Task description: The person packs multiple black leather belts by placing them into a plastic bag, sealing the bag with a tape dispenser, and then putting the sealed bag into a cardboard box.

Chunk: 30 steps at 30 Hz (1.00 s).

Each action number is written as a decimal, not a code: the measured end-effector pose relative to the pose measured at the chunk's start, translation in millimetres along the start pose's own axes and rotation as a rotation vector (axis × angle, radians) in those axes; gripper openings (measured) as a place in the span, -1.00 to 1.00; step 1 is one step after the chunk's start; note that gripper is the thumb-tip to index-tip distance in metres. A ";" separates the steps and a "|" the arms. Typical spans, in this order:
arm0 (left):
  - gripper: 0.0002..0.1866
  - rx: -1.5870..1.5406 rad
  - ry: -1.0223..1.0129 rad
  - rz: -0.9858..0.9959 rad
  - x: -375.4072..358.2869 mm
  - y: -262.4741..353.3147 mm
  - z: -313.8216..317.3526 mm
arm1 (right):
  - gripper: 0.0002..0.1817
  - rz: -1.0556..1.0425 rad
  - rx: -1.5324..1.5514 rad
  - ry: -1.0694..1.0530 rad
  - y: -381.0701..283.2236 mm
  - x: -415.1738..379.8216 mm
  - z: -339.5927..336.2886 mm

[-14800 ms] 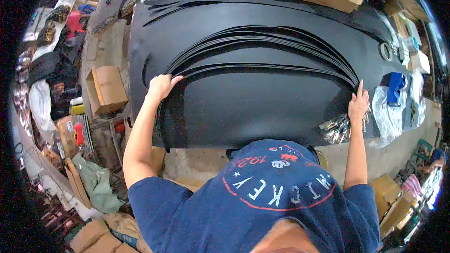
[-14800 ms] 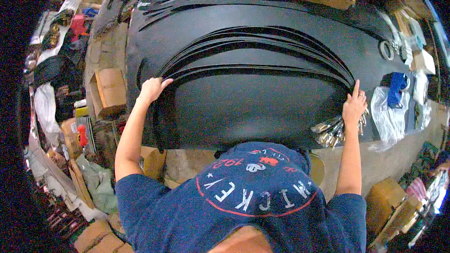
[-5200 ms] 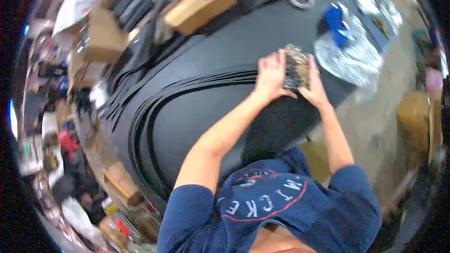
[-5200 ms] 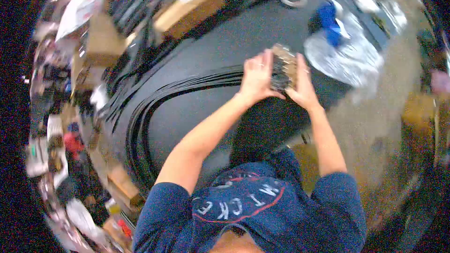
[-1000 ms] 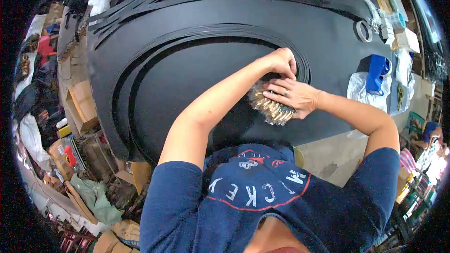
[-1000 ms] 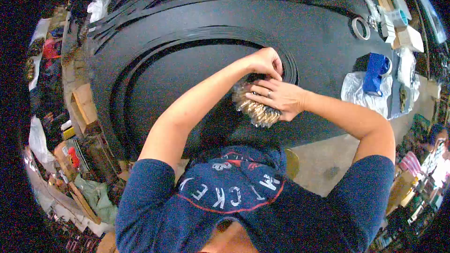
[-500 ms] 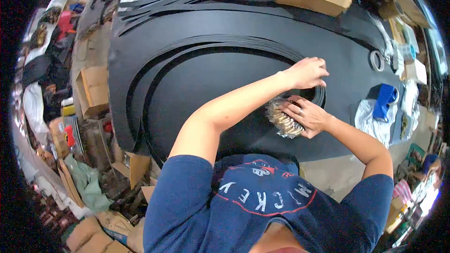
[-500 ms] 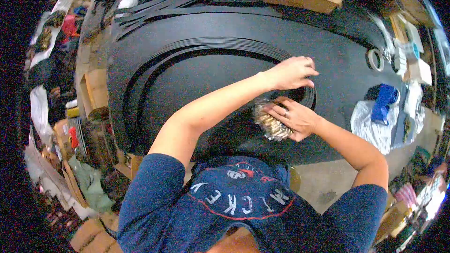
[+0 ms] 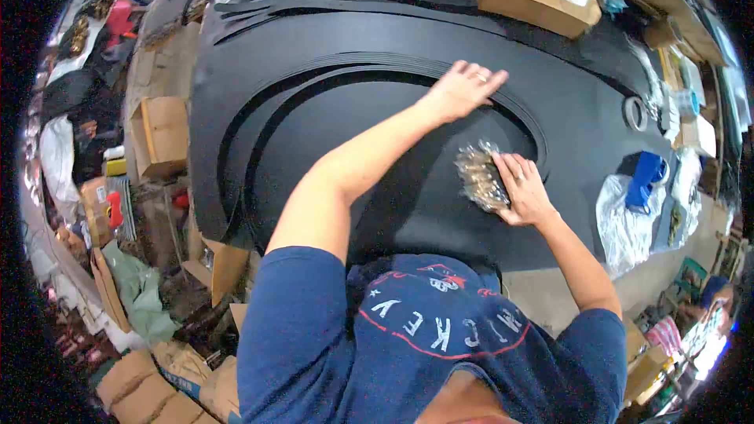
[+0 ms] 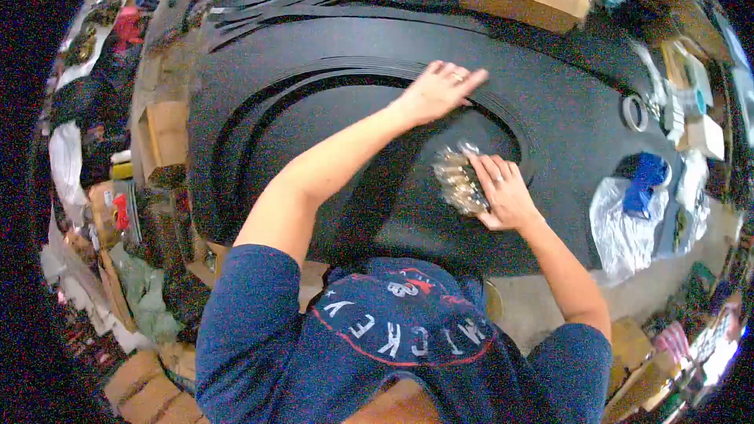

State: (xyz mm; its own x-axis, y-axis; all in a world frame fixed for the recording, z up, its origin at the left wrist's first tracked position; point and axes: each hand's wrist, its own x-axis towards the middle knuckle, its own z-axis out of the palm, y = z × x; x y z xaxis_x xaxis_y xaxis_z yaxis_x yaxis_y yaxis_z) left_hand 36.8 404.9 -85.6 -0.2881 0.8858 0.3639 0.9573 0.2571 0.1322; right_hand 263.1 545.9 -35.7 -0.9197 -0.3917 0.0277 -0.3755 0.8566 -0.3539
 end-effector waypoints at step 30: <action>-0.65 -0.272 0.149 -0.240 -128.9 22.6 -56.7 | 0.19 1.065 -0.160 0.501 -104.3 125.3 66.9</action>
State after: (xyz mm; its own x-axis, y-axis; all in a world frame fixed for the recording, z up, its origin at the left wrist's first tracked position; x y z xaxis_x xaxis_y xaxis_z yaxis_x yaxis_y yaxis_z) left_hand 94.3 274.7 -77.2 -0.5222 0.7420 0.4203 0.8270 0.3204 0.4619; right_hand 194.7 385.0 -57.9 -0.7069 0.6878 0.1653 0.6282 0.7178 -0.3002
